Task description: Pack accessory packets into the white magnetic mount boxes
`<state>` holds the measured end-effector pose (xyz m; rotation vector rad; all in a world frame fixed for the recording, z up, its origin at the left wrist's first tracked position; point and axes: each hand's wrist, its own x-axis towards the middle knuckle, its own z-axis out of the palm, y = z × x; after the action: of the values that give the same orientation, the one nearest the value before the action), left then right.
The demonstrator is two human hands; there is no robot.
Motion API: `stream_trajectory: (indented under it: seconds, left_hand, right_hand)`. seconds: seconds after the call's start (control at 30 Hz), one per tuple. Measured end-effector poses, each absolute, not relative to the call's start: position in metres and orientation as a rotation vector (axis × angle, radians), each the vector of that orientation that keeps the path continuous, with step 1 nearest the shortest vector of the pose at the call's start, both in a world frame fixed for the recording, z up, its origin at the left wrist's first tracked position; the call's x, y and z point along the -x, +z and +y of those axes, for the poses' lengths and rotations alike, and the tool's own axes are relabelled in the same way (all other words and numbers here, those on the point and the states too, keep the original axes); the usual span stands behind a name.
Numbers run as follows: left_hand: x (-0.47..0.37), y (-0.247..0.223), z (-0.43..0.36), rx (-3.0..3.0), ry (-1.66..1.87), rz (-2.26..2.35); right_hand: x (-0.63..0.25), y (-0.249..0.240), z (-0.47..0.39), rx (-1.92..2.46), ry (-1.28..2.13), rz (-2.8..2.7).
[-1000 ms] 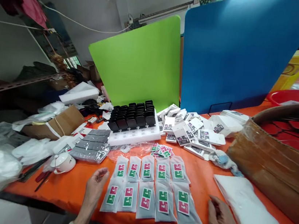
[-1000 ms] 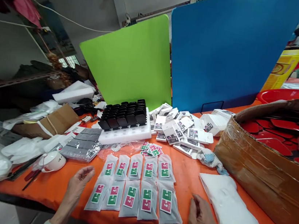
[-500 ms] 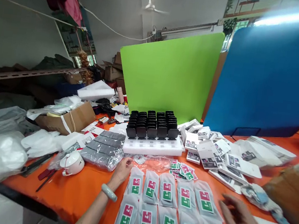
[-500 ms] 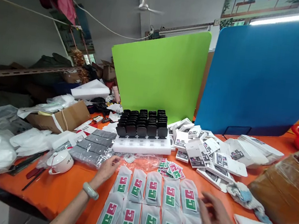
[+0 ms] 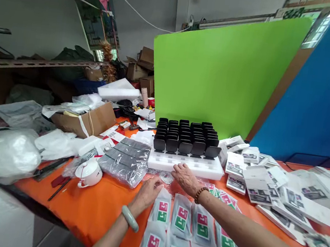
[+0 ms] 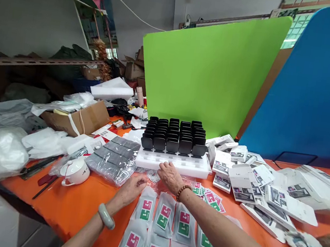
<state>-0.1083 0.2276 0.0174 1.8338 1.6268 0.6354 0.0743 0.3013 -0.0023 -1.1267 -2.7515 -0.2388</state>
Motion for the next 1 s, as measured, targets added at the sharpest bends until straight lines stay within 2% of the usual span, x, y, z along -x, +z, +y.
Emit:
stream_trajectory:
  seconds: [0.37, 1.0]
  left_hand:
    - [0.069, 0.002, 0.237, -2.079, 0.396, 1.512]
    - [0.041, -0.027, 0.317, -2.433, 0.126, 1.581]
  right_hand:
    - [-0.079, 0.018, 0.337, 1.364, -0.078, -2.599]
    - [-0.087, 0.045, 0.360, 1.386, 0.041, -2.433]
